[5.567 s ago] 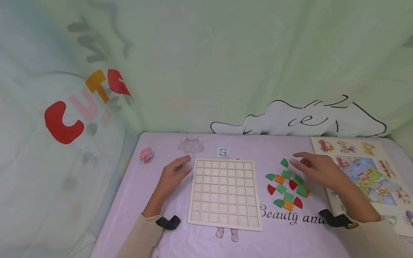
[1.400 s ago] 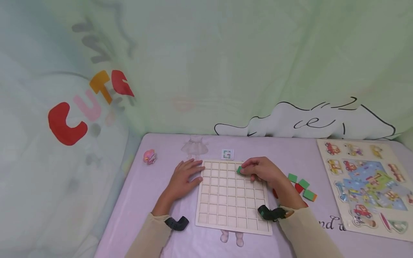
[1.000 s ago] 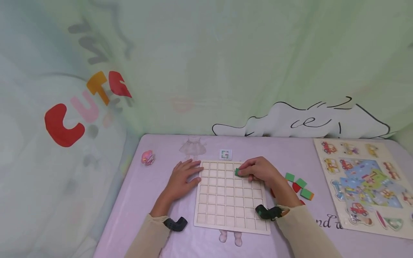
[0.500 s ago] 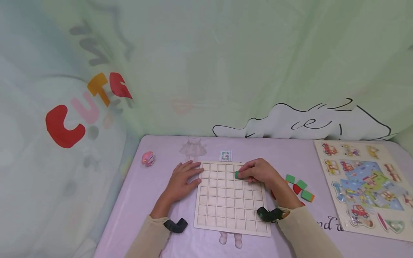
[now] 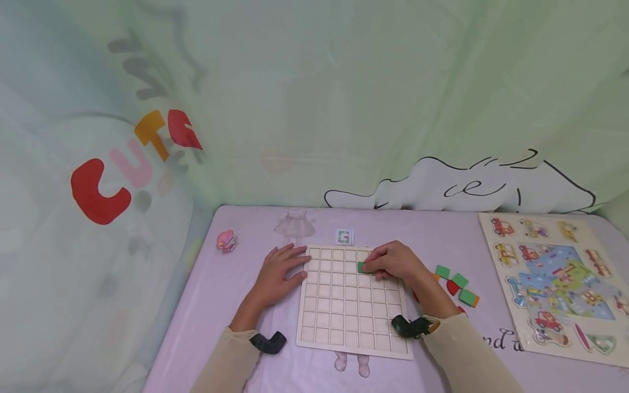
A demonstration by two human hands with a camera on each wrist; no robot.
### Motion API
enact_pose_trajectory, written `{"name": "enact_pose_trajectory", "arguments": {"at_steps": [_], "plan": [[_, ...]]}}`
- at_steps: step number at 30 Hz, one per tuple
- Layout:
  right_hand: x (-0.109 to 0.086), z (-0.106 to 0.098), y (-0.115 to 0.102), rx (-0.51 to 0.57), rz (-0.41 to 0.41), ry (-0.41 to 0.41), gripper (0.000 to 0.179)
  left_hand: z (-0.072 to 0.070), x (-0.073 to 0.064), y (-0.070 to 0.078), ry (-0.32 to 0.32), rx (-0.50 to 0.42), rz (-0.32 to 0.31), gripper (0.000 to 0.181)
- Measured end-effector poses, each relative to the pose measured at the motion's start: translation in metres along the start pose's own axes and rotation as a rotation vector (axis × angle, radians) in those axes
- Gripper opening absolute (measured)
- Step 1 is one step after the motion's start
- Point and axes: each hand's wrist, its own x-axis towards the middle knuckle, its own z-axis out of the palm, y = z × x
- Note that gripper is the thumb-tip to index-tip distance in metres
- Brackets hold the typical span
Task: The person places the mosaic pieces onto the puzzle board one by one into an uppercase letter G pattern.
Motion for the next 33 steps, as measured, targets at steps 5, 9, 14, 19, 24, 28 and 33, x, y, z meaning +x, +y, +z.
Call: {"name": "enact_pose_trajectory", "arguments": {"at_steps": [5, 9, 14, 19, 24, 28, 33], "plan": [[0.0016, 0.0011, 0.0004, -0.03, 0.01, 0.01, 0.019, -0.0006, 0.0007, 0.001, -0.007, 0.004, -0.01, 0.04], [0.0022, 0.001, 0.0013, -0.028, 0.021, 0.017, 0.019, -0.001, 0.0007, 0.0011, -0.021, 0.01, -0.021, 0.04], [0.0036, 0.0008, 0.0031, -0.038, 0.027, 0.017, 0.02, -0.0008, 0.0003, 0.0007, -0.013, 0.016, -0.017, 0.04], [0.0028, 0.0007, 0.0027, -0.053, 0.017, 0.012, 0.02, -0.0023, 0.0001, 0.003, -0.01, -0.008, -0.014, 0.04], [0.0015, 0.001, 0.0011, -0.054, 0.006, 0.004, 0.021, -0.0019, -0.0006, 0.0038, 0.006, 0.0, -0.006, 0.04], [0.0001, 0.0004, -0.0003, -0.054, 0.01, 0.001, 0.021, -0.0021, -0.0003, 0.0048, 0.019, -0.003, 0.007, 0.039], [-0.0012, -0.0003, -0.0006, -0.05, 0.007, -0.005, 0.022, -0.0033, -0.0003, 0.0062, 0.012, -0.016, 0.011, 0.04]]}}
